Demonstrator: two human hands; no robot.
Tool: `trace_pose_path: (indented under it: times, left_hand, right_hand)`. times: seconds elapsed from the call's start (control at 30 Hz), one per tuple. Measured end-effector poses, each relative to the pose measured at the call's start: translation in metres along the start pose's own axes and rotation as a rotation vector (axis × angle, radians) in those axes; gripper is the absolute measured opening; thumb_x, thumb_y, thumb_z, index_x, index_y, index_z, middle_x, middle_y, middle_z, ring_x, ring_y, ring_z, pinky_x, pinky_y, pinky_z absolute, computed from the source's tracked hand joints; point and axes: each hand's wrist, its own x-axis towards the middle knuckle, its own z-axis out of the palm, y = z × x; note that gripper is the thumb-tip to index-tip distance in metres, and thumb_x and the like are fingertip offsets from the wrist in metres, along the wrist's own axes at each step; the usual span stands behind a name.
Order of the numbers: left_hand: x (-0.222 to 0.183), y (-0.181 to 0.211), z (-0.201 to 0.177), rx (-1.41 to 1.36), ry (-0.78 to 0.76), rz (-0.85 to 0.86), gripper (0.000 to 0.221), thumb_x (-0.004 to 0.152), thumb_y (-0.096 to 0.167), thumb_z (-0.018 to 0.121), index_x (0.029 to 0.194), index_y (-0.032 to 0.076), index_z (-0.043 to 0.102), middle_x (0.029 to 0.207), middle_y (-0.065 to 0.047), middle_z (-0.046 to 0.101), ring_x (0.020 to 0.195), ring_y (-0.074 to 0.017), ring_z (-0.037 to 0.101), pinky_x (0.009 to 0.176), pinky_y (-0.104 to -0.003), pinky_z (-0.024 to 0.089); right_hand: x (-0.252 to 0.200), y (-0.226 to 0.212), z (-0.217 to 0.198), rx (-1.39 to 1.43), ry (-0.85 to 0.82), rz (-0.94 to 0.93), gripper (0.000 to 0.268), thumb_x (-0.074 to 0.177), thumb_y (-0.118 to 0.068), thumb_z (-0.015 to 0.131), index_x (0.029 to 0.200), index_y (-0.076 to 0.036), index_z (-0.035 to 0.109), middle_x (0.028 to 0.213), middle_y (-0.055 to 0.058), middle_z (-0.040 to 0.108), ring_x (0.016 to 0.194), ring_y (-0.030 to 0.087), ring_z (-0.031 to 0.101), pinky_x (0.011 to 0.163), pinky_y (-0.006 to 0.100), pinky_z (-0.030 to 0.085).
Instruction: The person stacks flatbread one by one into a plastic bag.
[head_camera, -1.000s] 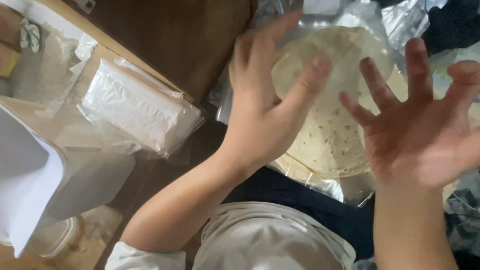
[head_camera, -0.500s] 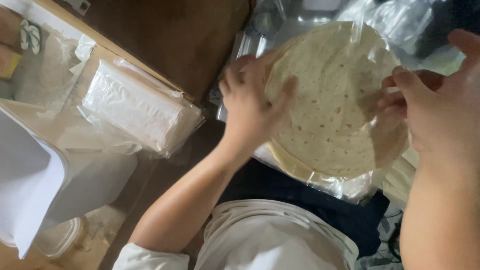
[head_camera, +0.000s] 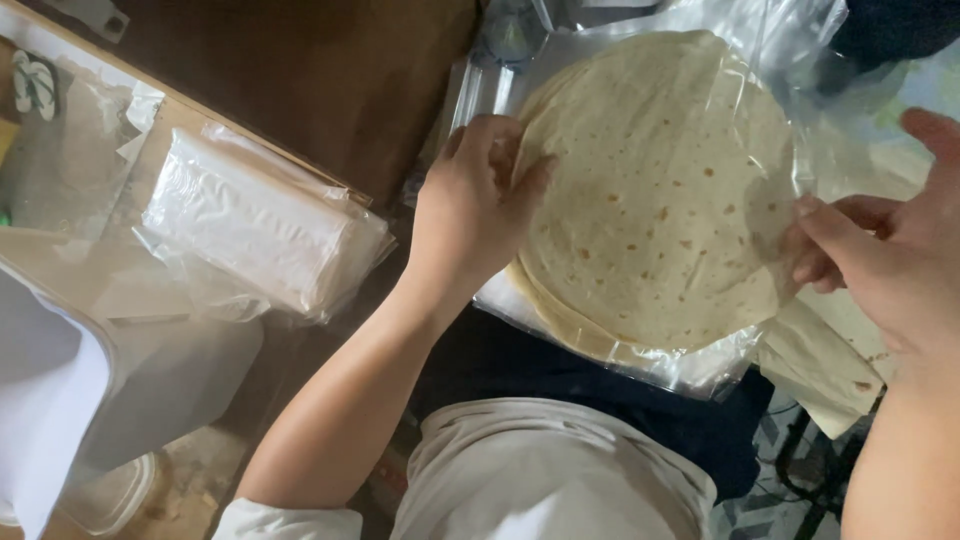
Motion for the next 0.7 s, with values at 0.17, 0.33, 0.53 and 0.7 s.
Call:
trace_pose_path:
  times: [0.17,0.33,0.53,0.7]
  left_hand:
    - [-0.005,-0.005,0.005,0.023,0.001,0.069,0.025,0.095,0.017,0.074,0.112,0.006,0.060,0.089,-0.011,0.071,0.078,-0.0292,0.069,0.067,-0.041,0.054]
    - [-0.014,0.007,-0.008,0.053,0.059,0.134,0.016,0.099,0.012,0.071,0.107,0.006,0.058,0.095,-0.013,0.072,0.085,-0.0313,0.071,0.073,-0.041,0.054]
    - [-0.021,0.001,-0.017,-0.211,-0.056,-0.023,0.023,0.099,0.011,0.070,0.116,0.004,0.058,0.096,-0.010,0.074,0.084,-0.0223,0.073,0.075,-0.033,0.057]
    - [-0.028,0.008,-0.027,-0.311,-0.206,-0.314,0.039,0.097,0.014,0.069,0.132,0.003,0.055,0.078,-0.009,0.068,0.067,-0.0158,0.068,0.063,-0.031,0.056]
  right_hand:
    - [-0.007,0.001,-0.008,-0.010,-0.088,0.053,0.085,0.105,0.003,0.061,0.167,0.001,0.004,0.082,0.027,0.066,0.062,0.031,0.068,0.052,0.039,0.056]
    - [-0.015,-0.001,-0.010,-0.001,-0.088,0.081,0.083,0.102,0.002,0.062,0.166,0.003,0.009,0.082,0.025,0.066,0.068,0.028,0.070,0.060,0.037,0.059]
    - [-0.027,0.036,-0.005,0.117,-0.136,0.124,0.085,0.102,-0.008,0.066,0.170,-0.003,0.015,0.081,0.021,0.068,0.065,0.026,0.067,0.057,0.036,0.054]
    - [-0.048,0.023,0.003,0.205,-0.131,0.239,0.079,0.103,-0.011,0.066,0.169,-0.019,0.023,0.078,0.019,0.066,0.058,0.021,0.059,0.050,0.035,0.047]
